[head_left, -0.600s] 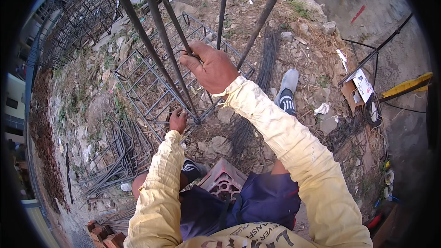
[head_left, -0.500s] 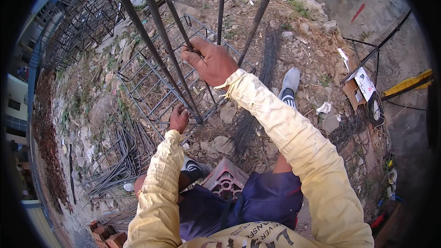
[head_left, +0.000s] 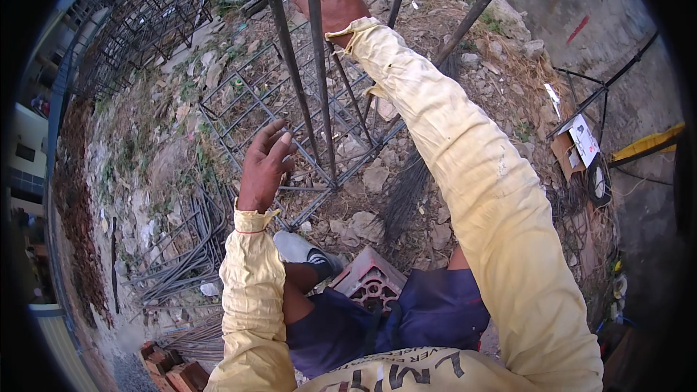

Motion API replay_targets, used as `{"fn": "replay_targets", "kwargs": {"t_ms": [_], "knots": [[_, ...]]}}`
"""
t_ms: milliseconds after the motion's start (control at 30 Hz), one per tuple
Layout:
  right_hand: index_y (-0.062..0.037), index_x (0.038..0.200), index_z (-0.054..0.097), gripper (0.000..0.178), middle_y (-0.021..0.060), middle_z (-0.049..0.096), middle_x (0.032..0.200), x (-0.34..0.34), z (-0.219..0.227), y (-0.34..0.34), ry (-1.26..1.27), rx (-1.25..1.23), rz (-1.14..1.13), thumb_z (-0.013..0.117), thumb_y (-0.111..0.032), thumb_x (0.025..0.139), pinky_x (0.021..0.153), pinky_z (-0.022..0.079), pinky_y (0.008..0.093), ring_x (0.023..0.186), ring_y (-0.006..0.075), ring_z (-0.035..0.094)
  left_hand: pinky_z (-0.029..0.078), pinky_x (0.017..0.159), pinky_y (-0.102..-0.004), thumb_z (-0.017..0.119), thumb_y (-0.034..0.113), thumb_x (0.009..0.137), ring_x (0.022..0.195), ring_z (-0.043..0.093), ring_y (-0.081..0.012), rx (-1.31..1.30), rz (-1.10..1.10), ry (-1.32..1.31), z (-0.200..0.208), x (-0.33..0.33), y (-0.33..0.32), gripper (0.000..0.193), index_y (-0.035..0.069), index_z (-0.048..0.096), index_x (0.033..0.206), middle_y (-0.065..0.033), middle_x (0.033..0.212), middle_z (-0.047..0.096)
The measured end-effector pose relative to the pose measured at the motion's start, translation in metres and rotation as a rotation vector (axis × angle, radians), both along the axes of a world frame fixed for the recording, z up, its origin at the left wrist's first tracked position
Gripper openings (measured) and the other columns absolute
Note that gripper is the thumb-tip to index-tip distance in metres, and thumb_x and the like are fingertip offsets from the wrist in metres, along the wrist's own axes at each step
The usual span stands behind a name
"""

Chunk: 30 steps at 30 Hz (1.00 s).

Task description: The person assembles a rebar cage by hand, positioning vertical rebar rods into a grid and tying them together with wire. The person repeatedly picks up wire, wraps it around intersections, and twists it to secure the structure.

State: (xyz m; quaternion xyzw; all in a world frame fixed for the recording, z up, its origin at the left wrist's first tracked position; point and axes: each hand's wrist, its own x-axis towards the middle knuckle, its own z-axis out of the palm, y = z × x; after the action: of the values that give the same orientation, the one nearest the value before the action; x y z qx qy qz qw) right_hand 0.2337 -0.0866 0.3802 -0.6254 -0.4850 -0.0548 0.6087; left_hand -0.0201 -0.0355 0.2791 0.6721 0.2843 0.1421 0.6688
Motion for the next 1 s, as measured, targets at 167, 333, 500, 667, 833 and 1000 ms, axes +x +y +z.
{"fn": "replay_targets", "kwargs": {"t_ms": [167, 333, 500, 667, 833, 1000], "knots": [[-0.0101, 0.119, 0.066, 0.033, 0.0034, 0.062, 0.076, -0.029, 0.014, 0.038, -0.071, -0.078, 0.126, 0.062, -0.032, 0.096, 0.062, 0.047, 0.0289, 0.070, 0.0126, 0.058, 0.050, 0.086, -0.0295, 0.061, 0.032, 0.096, 0.109, 0.060, -0.0172, 0.040, 0.059, -0.085, 0.009, -0.010, 0.016, 0.055, 0.007, 0.043, 0.142, -0.0105, 0.131, 0.057], [-0.0093, 0.113, 0.069, 0.035, 0.0090, 0.072, 0.093, -0.029, 0.029, 0.064, -0.303, 0.107, 0.078, 0.065, -0.036, 0.092, 0.075, 0.052, 0.0337, 0.084, 0.0188, 0.067, 0.049, 0.082, -0.0270, 0.060, 0.029, 0.096, 0.106, 0.060, -0.0161, 0.132, 0.062, -0.118, 0.002, -0.003, 0.022, 0.051, 0.005, 0.046, 0.139, -0.0108, 0.127, 0.058], [-0.0096, 0.113, 0.069, 0.031, 0.0054, 0.071, 0.088, -0.047, 0.035, 0.061, -0.213, -0.129, 0.279, 0.066, -0.033, 0.093, 0.071, 0.051, 0.0314, 0.079, 0.0144, 0.064, 0.049, 0.091, -0.0324, 0.062, 0.024, 0.095, 0.106, 0.060, -0.0202, 0.182, 0.096, -0.175, 0.007, -0.010, 0.026, 0.048, -0.001, 0.049, 0.134, -0.0173, 0.119, 0.063], [-0.0034, 0.110, 0.069, 0.029, 0.0059, 0.069, 0.086, -0.024, 0.066, 0.068, -0.054, -0.069, 0.383, 0.063, -0.025, 0.092, 0.067, 0.050, 0.0297, 0.069, 0.0135, 0.060, 0.050, 0.080, -0.0282, 0.061, 0.027, 0.095, 0.104, 0.060, -0.0172, 0.183, 0.071, -0.198, 0.011, -0.006, 0.022, 0.051, 0.004, 0.047, 0.138, -0.0135, 0.126, 0.059], [-0.0008, 0.111, 0.067, 0.032, 0.0066, 0.068, 0.081, -0.040, 0.095, 0.069, -0.227, -0.204, 0.356, 0.062, -0.026, 0.092, 0.069, 0.049, 0.0307, 0.073, 0.0135, 0.061, 0.050, 0.080, -0.0289, 0.061, 0.028, 0.095, 0.103, 0.061, -0.0175, 0.222, 0.088, -0.182, 0.013, -0.009, 0.027, 0.052, 0.003, 0.047, 0.138, -0.0147, 0.125, 0.060], [-0.0079, 0.117, 0.067, 0.033, 0.0056, 0.069, 0.086, -0.022, 0.051, 0.103, -0.345, -0.289, 0.183, 0.063, -0.033, 0.095, 0.070, 0.051, 0.0302, 0.079, 0.0123, 0.064, 0.051, 0.080, -0.0293, 0.061, 0.028, 0.095, 0.102, 0.062, -0.0175, 0.240, 0.109, -0.188, 0.015, -0.006, 0.028, 0.051, 0.003, 0.047, 0.138, -0.0140, 0.125, 0.060]]}}
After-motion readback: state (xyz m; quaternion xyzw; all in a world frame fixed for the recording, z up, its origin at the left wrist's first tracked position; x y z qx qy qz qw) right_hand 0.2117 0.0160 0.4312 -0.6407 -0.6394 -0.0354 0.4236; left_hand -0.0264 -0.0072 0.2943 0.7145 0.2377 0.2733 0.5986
